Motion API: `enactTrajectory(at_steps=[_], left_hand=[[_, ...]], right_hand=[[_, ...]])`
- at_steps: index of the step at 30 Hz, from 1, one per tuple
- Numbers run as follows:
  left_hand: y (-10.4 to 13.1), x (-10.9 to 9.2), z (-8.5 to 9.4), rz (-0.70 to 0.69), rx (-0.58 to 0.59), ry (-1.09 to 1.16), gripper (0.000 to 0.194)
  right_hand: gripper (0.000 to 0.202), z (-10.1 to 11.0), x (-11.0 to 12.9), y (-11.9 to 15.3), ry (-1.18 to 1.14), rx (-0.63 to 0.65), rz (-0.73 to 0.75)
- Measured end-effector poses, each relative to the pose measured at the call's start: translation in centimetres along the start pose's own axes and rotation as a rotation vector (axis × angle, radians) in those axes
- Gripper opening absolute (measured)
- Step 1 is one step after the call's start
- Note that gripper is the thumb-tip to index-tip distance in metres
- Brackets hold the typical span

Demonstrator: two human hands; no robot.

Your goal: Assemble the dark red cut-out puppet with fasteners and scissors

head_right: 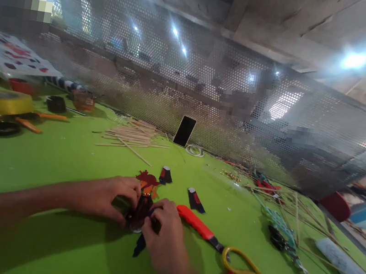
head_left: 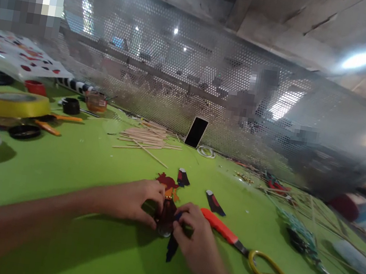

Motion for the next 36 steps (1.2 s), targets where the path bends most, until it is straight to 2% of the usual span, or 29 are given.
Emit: enactTrajectory(at_steps=[3, 12, 18, 23, 26, 29, 34, 36], left_hand=[[0.0, 0.2, -0.1, -0.017, -0.004, -0.009, 0.016], [-0.1, 0.6, -0.3, 0.007, -0.029, -0.045, 0.023], [-0.1, 1.1, -0.4, 0.075, -0.063, -0.085, 0.044], [-0.1, 1.0, -0.4, 0.068, -0.072, -0.013, 0.051], [-0.1, 0.8, -0.3, 0.09, -0.111, -0.012, 0.067], [0.0, 0.6, -0.2, 0.098, -0.099, 0.016, 0.079], [0.1, 0.7, -0.2, 0.119, -0.053, 0.032, 0.067], [0.1, 0.7, -0.3, 0.131, -0.063, 0.052, 0.068]], right_hand=[[0.021, 0.0, 0.1, -0.1, 0.026, 0.02, -0.055], [0.018, 0.0, -0.3, -0.3, 0.106, 0.039, -0.061], [0.023, -0.1, -0.3, -1.5, 0.185, 0.027, -0.118], [0.021, -0.4, -0.1, -2.6, 0.247, 0.073, -0.123], [0.019, -0.7, 0.2, -3.0, 0.287, 0.073, -0.128], [0.017, -0.9, 0.4, -3.3, 0.3, 0.04, -0.147], [0.017, -1.1, 0.2, -3.2, 0.223, 0.022, -0.11], [0.016, -1.1, 0.0, -3.0, 0.196, 0.021, -0.084]])
Point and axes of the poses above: each hand's wrist, its own y-axis away from the middle knuckle, its own z-axis out of the back of the hand, x = y × z, the point moved 1 cm from there along -y, towards the middle knuckle, and after that the axes turned 9 degrees about -y, right-handed, at the moved point
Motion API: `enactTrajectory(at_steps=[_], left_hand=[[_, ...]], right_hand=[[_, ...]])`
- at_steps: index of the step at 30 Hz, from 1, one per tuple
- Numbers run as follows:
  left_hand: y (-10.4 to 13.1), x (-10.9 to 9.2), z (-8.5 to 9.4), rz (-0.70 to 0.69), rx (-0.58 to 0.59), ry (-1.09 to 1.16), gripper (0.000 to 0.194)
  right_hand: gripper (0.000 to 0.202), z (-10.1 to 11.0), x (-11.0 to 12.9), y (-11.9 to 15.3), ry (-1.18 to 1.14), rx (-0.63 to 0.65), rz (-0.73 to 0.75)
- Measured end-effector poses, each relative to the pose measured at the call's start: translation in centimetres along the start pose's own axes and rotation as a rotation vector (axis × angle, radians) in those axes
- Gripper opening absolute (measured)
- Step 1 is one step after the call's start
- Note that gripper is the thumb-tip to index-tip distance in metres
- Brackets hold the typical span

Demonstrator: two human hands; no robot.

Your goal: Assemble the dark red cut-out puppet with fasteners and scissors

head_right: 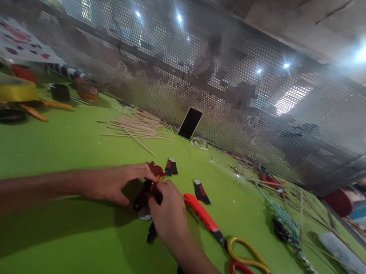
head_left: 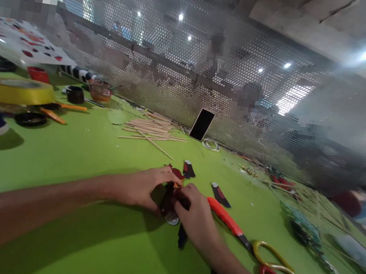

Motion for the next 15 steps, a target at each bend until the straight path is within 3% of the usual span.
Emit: enactTrajectory(at_steps=[5, 11, 15], left_hand=[[0.0, 0.0, 0.1, 0.034, -0.016, 0.041, 0.067], [-0.2, 0.8, 1.1, 0.039, 0.01, -0.105, 0.024], [-0.1, 1.0, 2.0, 0.074, 0.069, -0.144, 0.017]], right_hand=[[0.014, -0.2, -0.2, 0.5, 0.083, 0.013, 0.063], [0.012, -0.2, 0.1, 0.8, 0.216, 0.034, 0.112], [0.015, -0.1, 0.2, 0.8, 0.233, 0.056, 0.104]])
Point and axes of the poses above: each hand's wrist, its own y-axis away from the middle knuckle, its own z-axis out of the back of the hand, x = y × z, the point moved 1 cm from there along -y, towards the middle knuckle, and after that the axes turned 9 degrees about -y, right-handed, at the moved point
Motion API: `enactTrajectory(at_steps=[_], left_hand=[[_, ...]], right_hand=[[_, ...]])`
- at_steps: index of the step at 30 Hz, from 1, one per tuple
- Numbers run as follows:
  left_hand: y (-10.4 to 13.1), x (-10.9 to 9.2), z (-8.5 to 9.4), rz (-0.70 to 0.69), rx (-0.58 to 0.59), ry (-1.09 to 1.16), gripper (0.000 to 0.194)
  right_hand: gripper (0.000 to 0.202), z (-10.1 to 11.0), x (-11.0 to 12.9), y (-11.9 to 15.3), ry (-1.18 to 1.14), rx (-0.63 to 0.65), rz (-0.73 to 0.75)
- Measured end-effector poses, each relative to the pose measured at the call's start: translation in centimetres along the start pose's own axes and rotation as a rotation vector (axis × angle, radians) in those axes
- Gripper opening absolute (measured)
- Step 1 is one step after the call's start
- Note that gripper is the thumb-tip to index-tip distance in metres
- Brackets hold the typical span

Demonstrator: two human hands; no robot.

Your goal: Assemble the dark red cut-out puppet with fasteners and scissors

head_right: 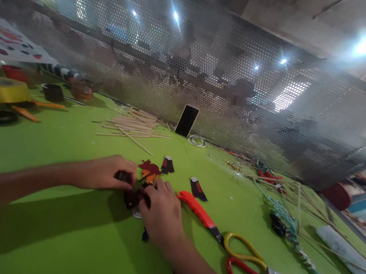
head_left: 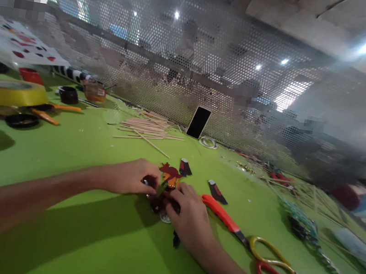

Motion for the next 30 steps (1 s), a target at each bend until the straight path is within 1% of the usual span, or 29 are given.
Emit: enactTrajectory(at_steps=[4, 8, 10, 12, 14, 15, 17, 19, 20, 22, 25, 30], left_hand=[[0.7, -0.1, 1.0, 0.022, 0.142, 0.007, 0.015], [1.5, -1.2, 1.3, 0.061, 0.357, 0.173, 0.013], [1.7, -1.9, 1.2, 0.041, 0.449, 0.248, 0.01], [1.7, -2.6, 1.2, -0.01, 0.499, 0.272, 0.011], [1.7, -3.0, 1.4, -0.062, 0.472, 0.253, 0.014], [1.6, -3.1, 1.6, -0.083, 0.428, 0.229, 0.014], [1.4, -2.9, 2.0, -0.116, 0.304, 0.148, 0.016], [1.3, -2.6, 2.2, -0.158, 0.208, 0.042, 0.024], [1.2, -2.4, 2.2, -0.181, 0.188, -0.009, 0.029], [1.2, -2.1, 1.9, -0.213, 0.191, -0.087, 0.039], [1.0, -1.9, 1.0, -0.24, 0.196, -0.134, 0.049], [1.0, -1.8, 0.4, -0.269, 0.126, -0.146, 0.047]], right_hand=[[0.016, 0.0, 0.0, 0.0, 0.01, -0.008, 0.0], [0.013, -0.2, 0.1, 0.2, -0.005, -0.027, 0.023], [0.014, -0.2, 0.2, 0.2, -0.027, -0.031, 0.024], [0.015, -0.3, 0.2, 0.3, -0.048, -0.035, 0.028], [0.015, -0.3, 0.2, 0.3, -0.049, -0.046, 0.041], [0.015, -0.3, 0.1, 0.3, -0.045, -0.052, 0.044], [0.014, -0.3, 0.0, 0.2, -0.035, -0.055, 0.043], [0.015, -0.2, -0.1, 0.2, -0.03, -0.044, 0.044], [0.016, -0.2, -0.1, 0.1, -0.027, -0.035, 0.046], [0.016, 0.0, -0.2, 0.1, -0.022, -0.02, 0.059], [0.017, 0.1, -0.3, 0.0, -0.037, -0.013, 0.08], [0.017, 0.0, -0.9, 0.0, -0.038, -0.027, 0.101]])
Point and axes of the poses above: each hand's wrist, its own y-axis away from the middle knuckle, its own z-axis out of the back of the hand, x = y × z, the point moved 1 cm from there along -y, towards the middle knuckle, and after that the axes turned 9 degrees about -y, right-handed, at the moved point
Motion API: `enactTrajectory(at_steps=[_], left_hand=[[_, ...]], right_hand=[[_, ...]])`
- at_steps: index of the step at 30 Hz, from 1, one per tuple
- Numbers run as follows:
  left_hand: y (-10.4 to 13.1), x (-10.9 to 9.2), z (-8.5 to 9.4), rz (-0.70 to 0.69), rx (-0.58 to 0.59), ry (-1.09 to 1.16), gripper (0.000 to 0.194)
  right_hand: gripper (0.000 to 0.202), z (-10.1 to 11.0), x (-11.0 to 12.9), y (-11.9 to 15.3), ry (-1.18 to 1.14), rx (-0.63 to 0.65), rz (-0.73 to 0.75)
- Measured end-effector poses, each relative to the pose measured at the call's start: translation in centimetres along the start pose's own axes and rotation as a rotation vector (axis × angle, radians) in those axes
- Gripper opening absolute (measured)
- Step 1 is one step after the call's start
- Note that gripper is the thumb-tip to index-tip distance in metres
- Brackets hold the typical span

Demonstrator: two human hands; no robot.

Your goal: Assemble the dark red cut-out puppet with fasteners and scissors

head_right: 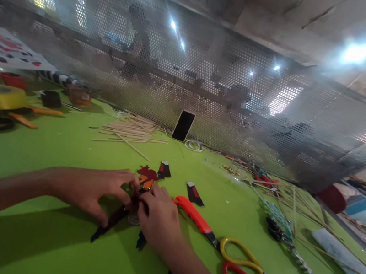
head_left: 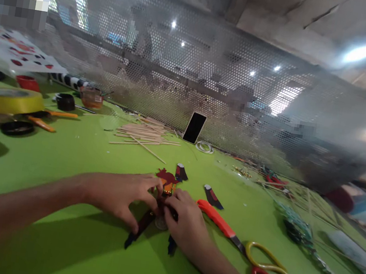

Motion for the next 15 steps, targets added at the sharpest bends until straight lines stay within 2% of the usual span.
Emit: enactTrajectory(at_steps=[9, 12, 15], left_hand=[[-0.3, -0.6, -0.4, 0.042, -0.042, -0.099, 0.04], [-0.3, -0.6, -0.5, 0.072, -0.049, -0.057, 0.038], [-0.2, -0.4, -0.1, 0.094, -0.054, 0.032, 0.031]], right_hand=[[0.023, 0.0, -0.1, 0.2, -0.023, 0.034, -0.011], [0.023, 0.2, -0.2, 0.0, -0.092, 0.012, 0.003], [0.023, 1.3, -0.2, -0.1, -0.229, -0.043, 0.045]])
Point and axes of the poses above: each hand's wrist, its own y-axis away from the middle knuckle, its own z-axis out of the back of the hand, x = y × z, the point moved 1 cm from there along -y, towards the middle knuckle, and after that the axes turned 9 degrees about -y, right-handed, at the moved point
